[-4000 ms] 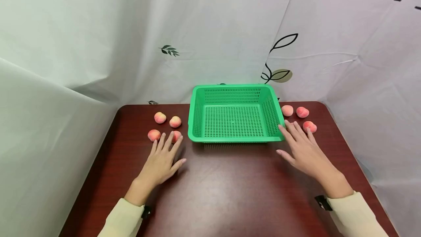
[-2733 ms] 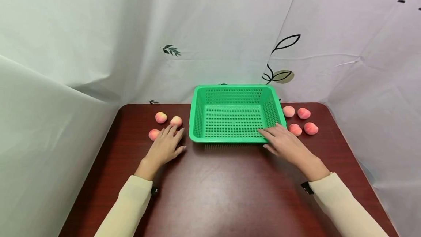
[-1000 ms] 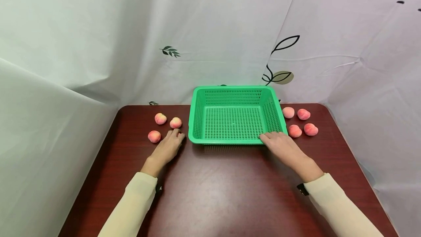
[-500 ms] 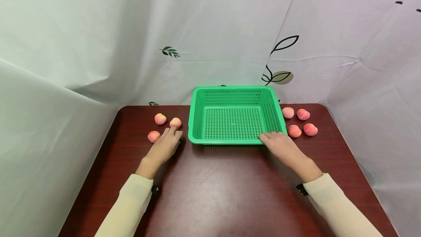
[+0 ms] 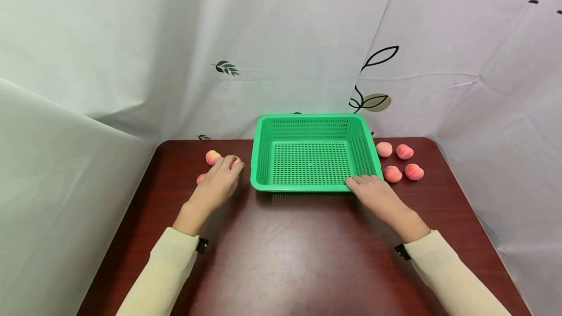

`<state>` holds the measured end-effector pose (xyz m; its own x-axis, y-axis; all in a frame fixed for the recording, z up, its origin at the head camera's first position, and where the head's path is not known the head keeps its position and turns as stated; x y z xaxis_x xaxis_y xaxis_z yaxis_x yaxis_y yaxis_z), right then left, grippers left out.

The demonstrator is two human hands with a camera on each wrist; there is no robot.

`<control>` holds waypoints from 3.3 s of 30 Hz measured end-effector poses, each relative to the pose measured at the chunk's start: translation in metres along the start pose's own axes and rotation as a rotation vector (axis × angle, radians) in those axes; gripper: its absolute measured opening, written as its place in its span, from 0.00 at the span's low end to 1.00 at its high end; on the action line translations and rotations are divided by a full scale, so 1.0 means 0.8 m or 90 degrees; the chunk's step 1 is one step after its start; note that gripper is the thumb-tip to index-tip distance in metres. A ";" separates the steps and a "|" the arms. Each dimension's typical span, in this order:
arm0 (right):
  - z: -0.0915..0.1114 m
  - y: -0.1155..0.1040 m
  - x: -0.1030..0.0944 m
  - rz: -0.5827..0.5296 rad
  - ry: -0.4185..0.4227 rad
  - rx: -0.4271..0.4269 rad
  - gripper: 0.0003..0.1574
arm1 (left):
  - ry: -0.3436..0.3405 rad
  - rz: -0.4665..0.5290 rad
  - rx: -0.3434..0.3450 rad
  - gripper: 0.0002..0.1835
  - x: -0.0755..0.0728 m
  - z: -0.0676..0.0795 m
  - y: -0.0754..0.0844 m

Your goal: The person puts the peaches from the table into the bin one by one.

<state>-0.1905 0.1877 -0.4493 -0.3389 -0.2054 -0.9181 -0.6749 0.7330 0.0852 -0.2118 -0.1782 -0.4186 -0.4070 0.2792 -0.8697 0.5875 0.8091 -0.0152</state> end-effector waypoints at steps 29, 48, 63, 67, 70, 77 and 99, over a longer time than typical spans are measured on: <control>0.000 0.001 0.001 -0.002 -0.008 0.006 0.14 | 0.025 -0.027 0.076 0.07 -0.023 -0.090 0.007; -0.001 0.000 0.000 -0.005 -0.015 0.008 0.14 | -0.125 0.038 0.041 0.11 0.011 -0.150 0.010; 0.000 0.000 0.002 0.000 0.003 0.000 0.15 | -0.214 0.047 0.008 0.16 0.040 -0.194 0.016; 0.000 0.000 0.002 0.002 0.006 0.003 0.15 | -0.265 0.064 -0.021 0.19 0.055 -0.205 0.012; -0.001 0.000 0.001 0.002 0.015 0.000 0.15 | -0.290 0.073 -0.037 0.19 0.061 -0.211 0.011; 0.000 0.001 0.000 0.004 0.020 0.000 0.14 | -0.347 0.052 -0.048 0.21 0.081 -0.221 0.011; 0.000 0.000 0.003 0.005 0.014 0.002 0.13 | -0.523 0.027 -0.122 0.27 0.126 -0.225 0.027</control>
<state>-0.1914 0.1875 -0.4514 -0.3586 -0.2132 -0.9088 -0.6700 0.7367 0.0916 -0.3662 -0.0395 -0.4175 0.2942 -0.0937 -0.9511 0.4318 0.9009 0.0448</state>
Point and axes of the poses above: each hand's wrist, its own z-axis away from the middle knuckle, its own x-axis out of the palm, y = z × x, the point moved 6 cm from there along -z, towards the middle knuckle, and after that the axes turned 3 degrees about y, right-handed, at the moved point
